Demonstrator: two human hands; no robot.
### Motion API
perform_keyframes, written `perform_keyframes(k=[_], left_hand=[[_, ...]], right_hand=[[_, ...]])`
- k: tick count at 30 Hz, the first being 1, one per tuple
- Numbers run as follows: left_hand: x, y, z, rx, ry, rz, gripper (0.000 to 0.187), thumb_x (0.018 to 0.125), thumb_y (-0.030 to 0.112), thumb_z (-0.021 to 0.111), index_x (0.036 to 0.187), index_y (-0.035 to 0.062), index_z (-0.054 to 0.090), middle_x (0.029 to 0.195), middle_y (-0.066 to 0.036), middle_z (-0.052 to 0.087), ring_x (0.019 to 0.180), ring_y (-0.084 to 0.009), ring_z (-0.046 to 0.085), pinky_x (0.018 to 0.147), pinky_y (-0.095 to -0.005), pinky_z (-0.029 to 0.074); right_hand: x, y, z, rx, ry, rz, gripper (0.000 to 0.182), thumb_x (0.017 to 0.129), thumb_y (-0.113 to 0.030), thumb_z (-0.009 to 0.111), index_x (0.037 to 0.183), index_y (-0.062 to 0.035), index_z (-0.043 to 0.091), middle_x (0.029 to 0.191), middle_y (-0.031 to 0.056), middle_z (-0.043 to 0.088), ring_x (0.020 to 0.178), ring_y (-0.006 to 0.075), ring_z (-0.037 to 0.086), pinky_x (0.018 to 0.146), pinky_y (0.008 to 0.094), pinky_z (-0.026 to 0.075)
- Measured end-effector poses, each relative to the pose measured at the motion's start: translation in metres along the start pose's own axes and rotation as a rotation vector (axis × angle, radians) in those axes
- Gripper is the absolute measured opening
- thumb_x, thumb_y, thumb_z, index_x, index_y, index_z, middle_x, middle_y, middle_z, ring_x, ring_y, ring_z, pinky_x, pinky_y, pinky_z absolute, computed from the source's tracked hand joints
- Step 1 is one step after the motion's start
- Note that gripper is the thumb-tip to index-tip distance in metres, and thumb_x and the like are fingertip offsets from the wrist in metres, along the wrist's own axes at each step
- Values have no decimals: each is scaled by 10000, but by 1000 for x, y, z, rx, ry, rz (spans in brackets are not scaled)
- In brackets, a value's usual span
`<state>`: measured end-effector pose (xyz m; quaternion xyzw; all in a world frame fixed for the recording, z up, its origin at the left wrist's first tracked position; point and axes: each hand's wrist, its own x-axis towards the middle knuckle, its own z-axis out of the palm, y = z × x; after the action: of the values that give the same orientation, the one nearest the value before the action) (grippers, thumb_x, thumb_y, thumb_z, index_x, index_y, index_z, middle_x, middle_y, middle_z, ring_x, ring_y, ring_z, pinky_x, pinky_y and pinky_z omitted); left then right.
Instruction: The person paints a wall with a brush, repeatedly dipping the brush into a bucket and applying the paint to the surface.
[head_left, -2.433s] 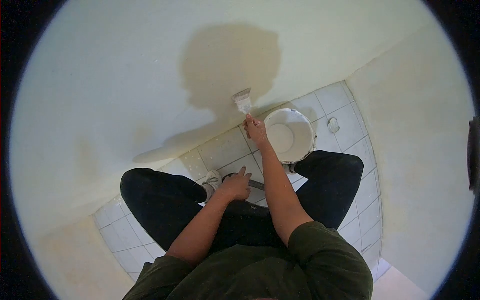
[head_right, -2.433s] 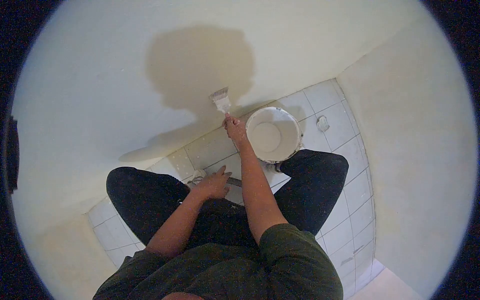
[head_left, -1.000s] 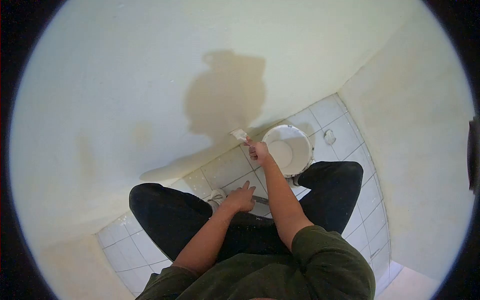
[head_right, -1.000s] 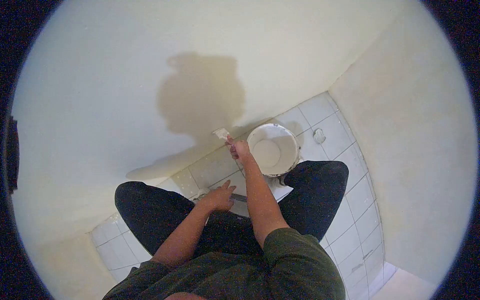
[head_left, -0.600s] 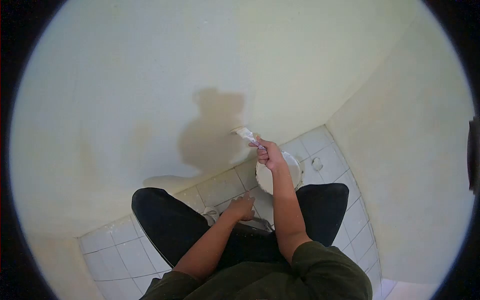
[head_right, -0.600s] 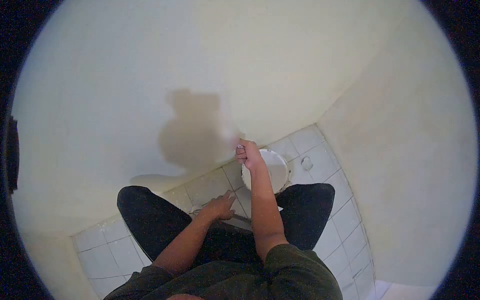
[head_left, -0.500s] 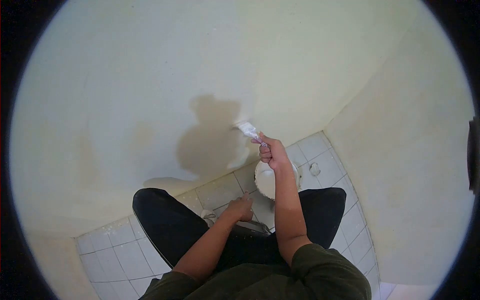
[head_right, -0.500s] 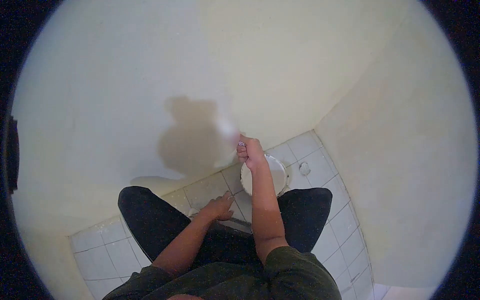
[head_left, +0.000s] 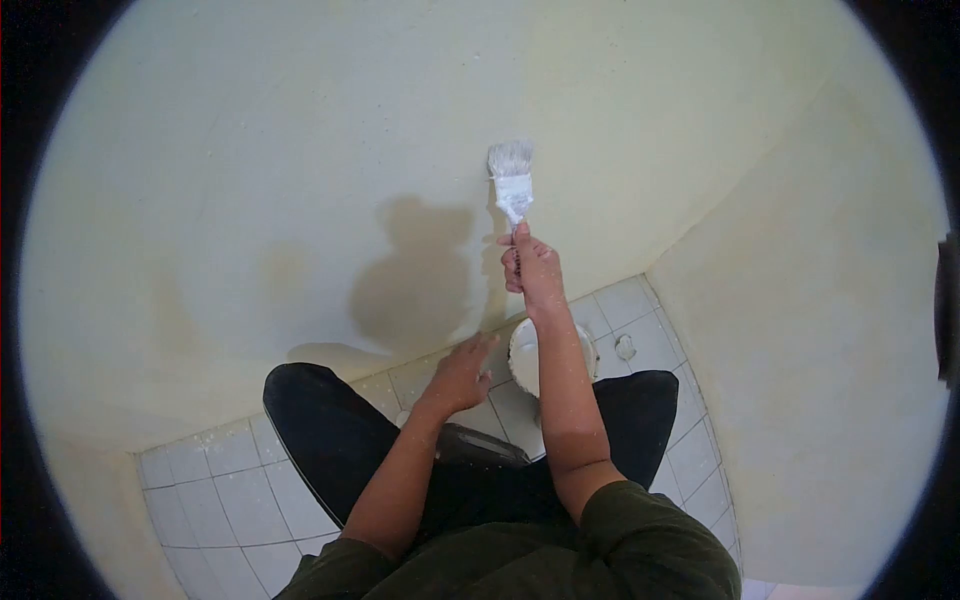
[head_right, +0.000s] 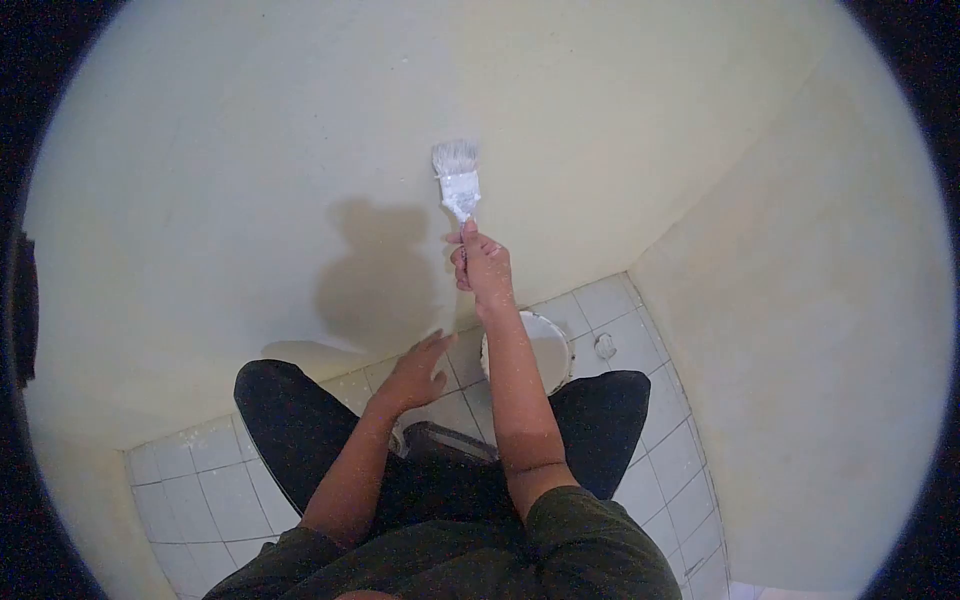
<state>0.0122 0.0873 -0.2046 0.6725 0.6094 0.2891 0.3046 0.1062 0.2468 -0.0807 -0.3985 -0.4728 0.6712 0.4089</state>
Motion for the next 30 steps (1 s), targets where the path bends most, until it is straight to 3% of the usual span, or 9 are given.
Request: perform_keyframes(k=[2,5,8,14,20,27,30], left_hand=[[-5,1,-16,0,113,-46,703,841,59,609,1504,128,387,1536,-244,371,1405,-424,378,1175,-471,312],[-5,-2,-20,-41,319,-26,660,796,50,616,1432,76,443,1463,-270,434,1344,-452,429,1122,-493,376],[4,2,-22,-160,353,-66,623,797,18,601,1401,54,453,1441,-269,445,1348,-457,418,1130,-487,366],[7,10,-15,-187,275,-127,595,824,7,602,1399,65,462,1485,-243,411,1402,-422,380,1171,-459,320],[16,2,20,-119,12,-223,566,856,77,607,1404,69,466,1531,-239,366,1432,-427,332,1182,-473,303],[23,3,38,-48,-161,-262,561,860,81,602,1406,63,474,1538,-238,355,1414,-431,360,1170,-477,323],[27,-2,43,-29,-190,-265,555,862,83,603,1402,63,478,1536,-240,356,1410,-431,368,1167,-480,328]], right_hand=[[9,28,-2,-77,48,26,422,1026,-466,542,926,-64,625,584,-52,451,442,43,342,414,233,258],[22,60,-12,-155,98,69,431,1025,-469,539,871,-73,613,592,-45,468,442,45,352,413,236,263],[34,76,-27,-139,81,160,426,1023,-460,545,867,-71,617,593,-41,473,442,49,354,414,237,262],[40,139,-65,-145,117,299,405,979,-434,615,859,-49,655,576,-20,496,418,72,368,396,268,262],[51,207,-95,-232,245,473,387,923,-427,666,835,-50,656,574,-4,509,405,103,353,396,303,242],[48,267,-107,-188,370,642,382,908,-433,685,807,-65,663,559,26,500,400,116,338,401,311,226],[54,285,-113,-171,390,729,441,904,-438,689,768,-21,646,657,100,594,463,174,464,414,343,314]])
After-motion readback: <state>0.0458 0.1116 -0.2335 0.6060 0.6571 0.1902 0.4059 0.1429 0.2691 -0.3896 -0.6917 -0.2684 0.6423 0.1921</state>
